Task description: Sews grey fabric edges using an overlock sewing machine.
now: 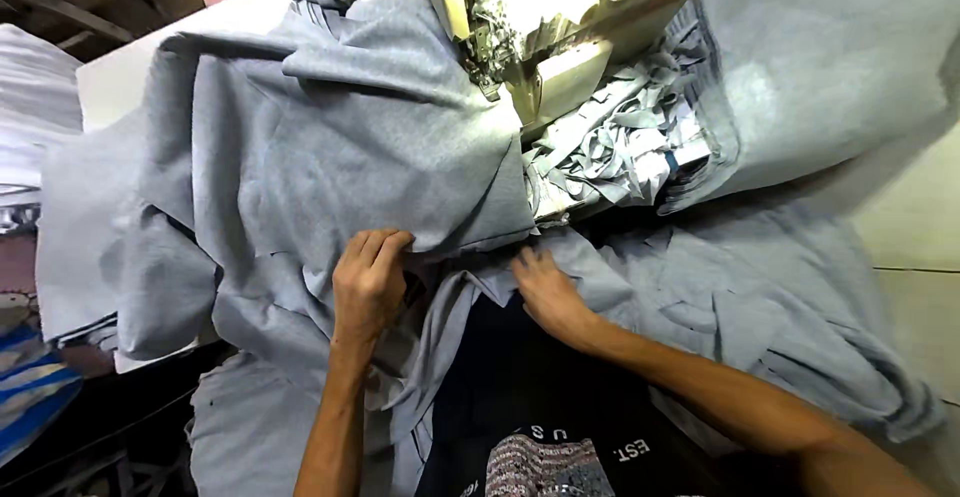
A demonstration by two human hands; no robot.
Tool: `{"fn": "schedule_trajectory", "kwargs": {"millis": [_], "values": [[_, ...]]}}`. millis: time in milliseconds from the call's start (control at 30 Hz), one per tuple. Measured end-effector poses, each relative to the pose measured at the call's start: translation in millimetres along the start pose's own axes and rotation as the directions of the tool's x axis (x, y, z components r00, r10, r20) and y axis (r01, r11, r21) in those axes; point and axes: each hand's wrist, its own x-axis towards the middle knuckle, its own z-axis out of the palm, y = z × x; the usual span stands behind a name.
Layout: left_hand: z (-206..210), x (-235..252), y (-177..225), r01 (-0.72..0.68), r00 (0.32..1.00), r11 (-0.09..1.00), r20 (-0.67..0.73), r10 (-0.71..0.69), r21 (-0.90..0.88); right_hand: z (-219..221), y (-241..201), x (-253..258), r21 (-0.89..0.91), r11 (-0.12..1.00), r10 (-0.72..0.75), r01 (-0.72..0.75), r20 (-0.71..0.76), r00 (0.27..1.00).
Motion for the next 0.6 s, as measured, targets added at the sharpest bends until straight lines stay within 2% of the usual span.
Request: {"fn": "schedule_trajectory", "kwargs": {"millis": [67,100,133,200,267,300,367,433,500,533,567,600], "values": [[-13,7,2,0.002,1.000,0.996,-0.030,-0.004,-0.087,19,-12,43,0.068,0.991,-0.114,0.120,-0.080,0.990],[-21,12,3,0.007,0.998,0.993,-0.057,-0.014,-0.118,26,-17,64,0.109,0.986,-0.120,0.124,-0.044,0.992],[-29,16,6,0.012,0.995,0.990,-0.092,-0.025,-0.138,22,-24,83,0.153,0.986,-0.087,0.071,0.103,0.991],[-42,25,17,0.007,0.979,0.991,-0.201,-0.033,-0.130,8,-31,107,0.155,0.987,-0.017,-0.052,0.410,0.912],[-50,34,33,0.010,0.937,0.997,-0.346,-0.037,-0.078,18,-30,119,0.154,0.980,0.036,-0.123,0.472,0.881],[-52,39,42,0.019,0.913,0.998,-0.405,-0.044,-0.065,17,-33,115,0.156,0.981,0.033,-0.115,0.449,0.893],[-58,48,62,0.026,0.904,0.992,-0.421,-0.075,-0.121,22,-34,95,0.170,0.985,-0.041,-0.008,0.283,0.958],[-66,54,81,0.033,0.950,0.954,-0.288,-0.123,-0.297,18,-24,60,0.199,0.977,-0.113,0.081,0.151,0.982],[-70,56,97,0.101,0.983,0.908,-0.102,-0.155,-0.407,-17,-11,9,0.329,0.939,-0.142,0.100,0.106,0.984],[-69,54,103,0.140,0.987,0.909,-0.019,-0.160,-0.392,-39,-6,-15,0.417,0.904,-0.128,0.097,0.046,0.991],[-66,51,108,0.166,0.986,0.930,0.038,-0.163,-0.329,-57,-1,-34,0.490,0.861,-0.102,0.134,-0.091,0.991],[-60,48,112,0.161,0.987,0.959,0.061,-0.151,-0.233,-69,4,-45,0.513,0.833,-0.058,0.206,-0.289,0.956]]}}
